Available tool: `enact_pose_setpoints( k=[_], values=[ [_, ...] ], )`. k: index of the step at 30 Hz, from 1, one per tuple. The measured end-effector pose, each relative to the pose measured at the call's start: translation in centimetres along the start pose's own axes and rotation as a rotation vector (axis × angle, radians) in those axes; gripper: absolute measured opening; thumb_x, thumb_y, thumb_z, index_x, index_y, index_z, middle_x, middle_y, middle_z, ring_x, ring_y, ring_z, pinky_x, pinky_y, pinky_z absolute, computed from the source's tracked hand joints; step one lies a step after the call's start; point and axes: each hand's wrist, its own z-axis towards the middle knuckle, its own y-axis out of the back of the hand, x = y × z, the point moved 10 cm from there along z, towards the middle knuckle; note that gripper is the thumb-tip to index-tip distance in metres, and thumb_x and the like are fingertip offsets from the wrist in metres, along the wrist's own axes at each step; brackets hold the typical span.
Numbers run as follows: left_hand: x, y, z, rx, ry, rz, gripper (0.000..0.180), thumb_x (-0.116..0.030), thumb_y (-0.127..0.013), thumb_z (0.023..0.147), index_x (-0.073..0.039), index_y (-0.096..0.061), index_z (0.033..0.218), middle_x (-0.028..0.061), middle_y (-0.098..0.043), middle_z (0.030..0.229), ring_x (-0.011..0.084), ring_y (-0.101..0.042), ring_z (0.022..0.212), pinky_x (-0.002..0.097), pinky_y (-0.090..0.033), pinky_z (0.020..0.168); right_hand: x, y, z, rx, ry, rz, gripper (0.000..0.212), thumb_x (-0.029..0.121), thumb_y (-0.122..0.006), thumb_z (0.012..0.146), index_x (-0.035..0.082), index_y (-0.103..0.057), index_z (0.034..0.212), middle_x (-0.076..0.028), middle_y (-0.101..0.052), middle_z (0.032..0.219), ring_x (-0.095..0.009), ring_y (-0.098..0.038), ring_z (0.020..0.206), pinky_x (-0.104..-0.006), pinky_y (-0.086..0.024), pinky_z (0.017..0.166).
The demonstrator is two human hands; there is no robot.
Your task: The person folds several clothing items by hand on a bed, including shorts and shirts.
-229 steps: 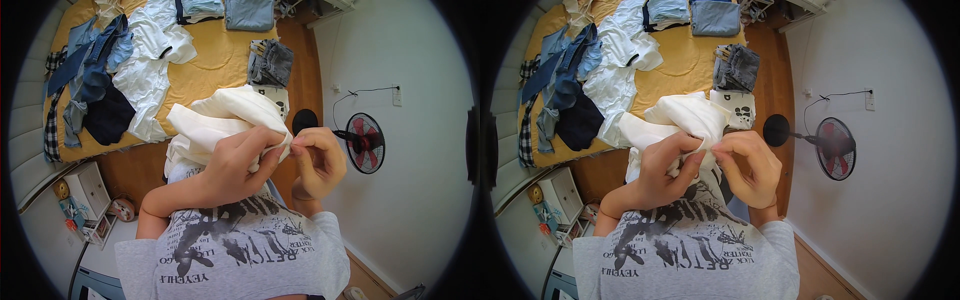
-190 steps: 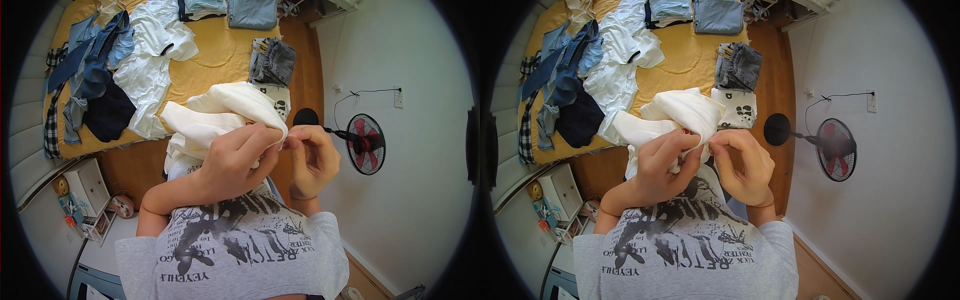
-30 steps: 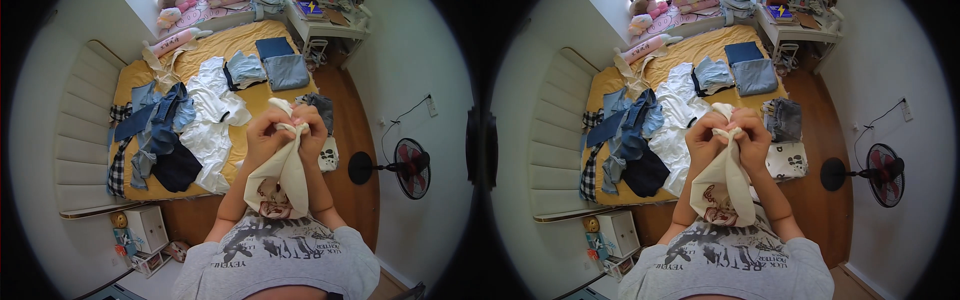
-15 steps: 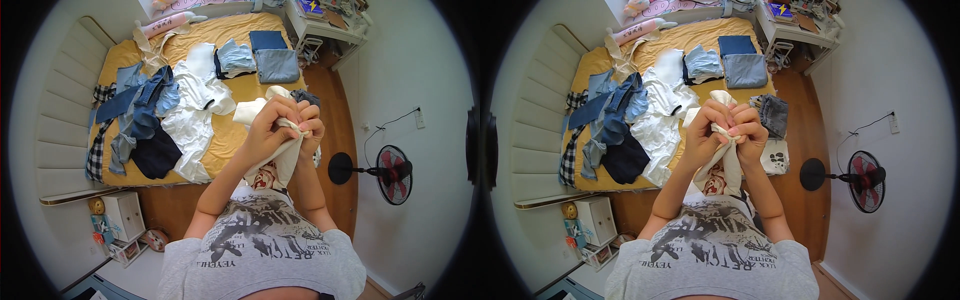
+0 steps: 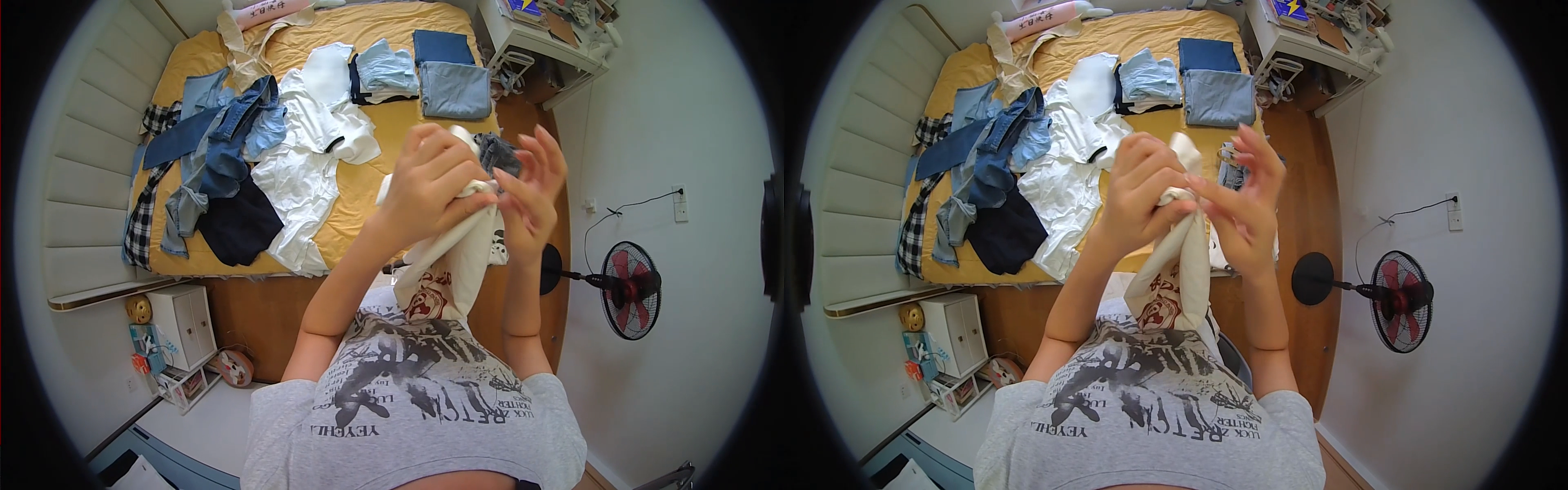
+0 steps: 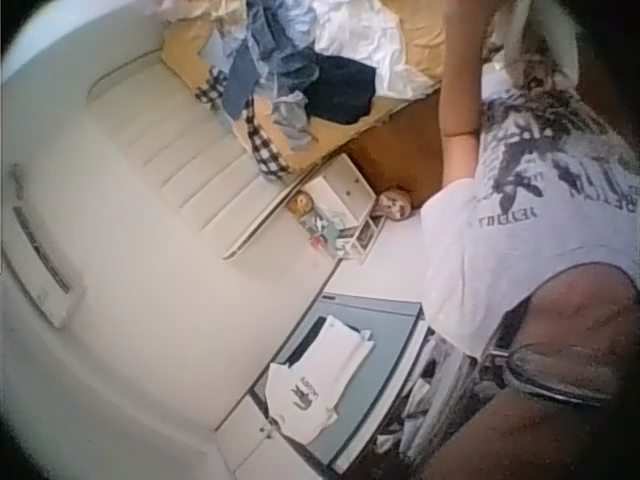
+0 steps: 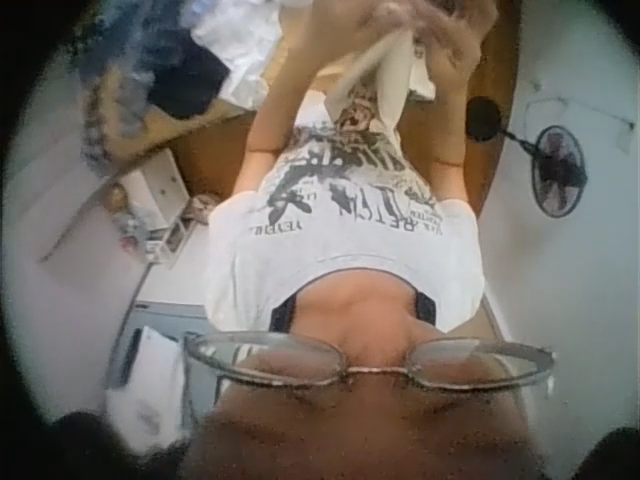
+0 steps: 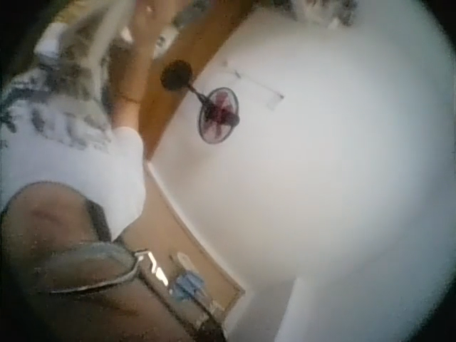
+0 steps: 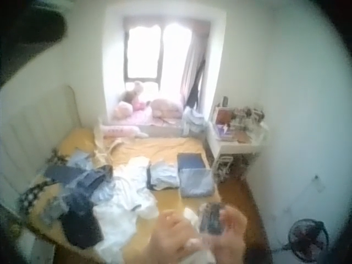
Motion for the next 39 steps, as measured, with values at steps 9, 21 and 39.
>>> enact_pose_setpoints(
  k=[9,21,39],
  values=[
    [0.8,6.0,-2.0,-0.167,0.105,0.313,0.019,-0.021,-0.064,0.067,-0.006,-0.054,0.073,0.0059,-0.051,0.075,0.0245,-0.046,0.074,0.0362,-0.034,0.068,0.2,-5.4,-9.5,0.812,-0.028,-0.735,0.036,0.048,-0.056,0.070,0.013,-0.064,0.078,-0.007,-0.033,0.130,-0.035,-0.025,0.118,-0.0456,-0.021,0.092],
    [9.9,9.6,-14.5,-0.055,0.732,0.124,0.018,-0.018,-0.049,0.082,-0.001,-0.048,0.078,0.0112,-0.047,0.075,0.0217,-0.044,0.071,0.0303,-0.036,0.065,-5.0,2.7,-9.4,0.435,-0.511,-0.275,0.011,-0.001,-0.065,0.065,0.000,-0.053,0.066,-0.011,-0.049,0.096,-0.018,-0.052,0.080,-0.0247,-0.041,0.065],
    [27.0,1.2,-23.4,0.543,0.544,0.324,0.021,0.000,-0.056,0.063,-0.009,-0.046,0.079,0.0055,-0.052,0.071,0.0247,-0.053,0.072,0.0329,-0.038,0.062,-29.5,-3.7,-13.4,0.601,-0.506,-0.423,0.019,-0.009,-0.051,0.070,0.001,-0.057,0.085,-0.012,-0.045,0.078,-0.025,-0.047,0.070,-0.0301,-0.039,0.060]
  ],
)
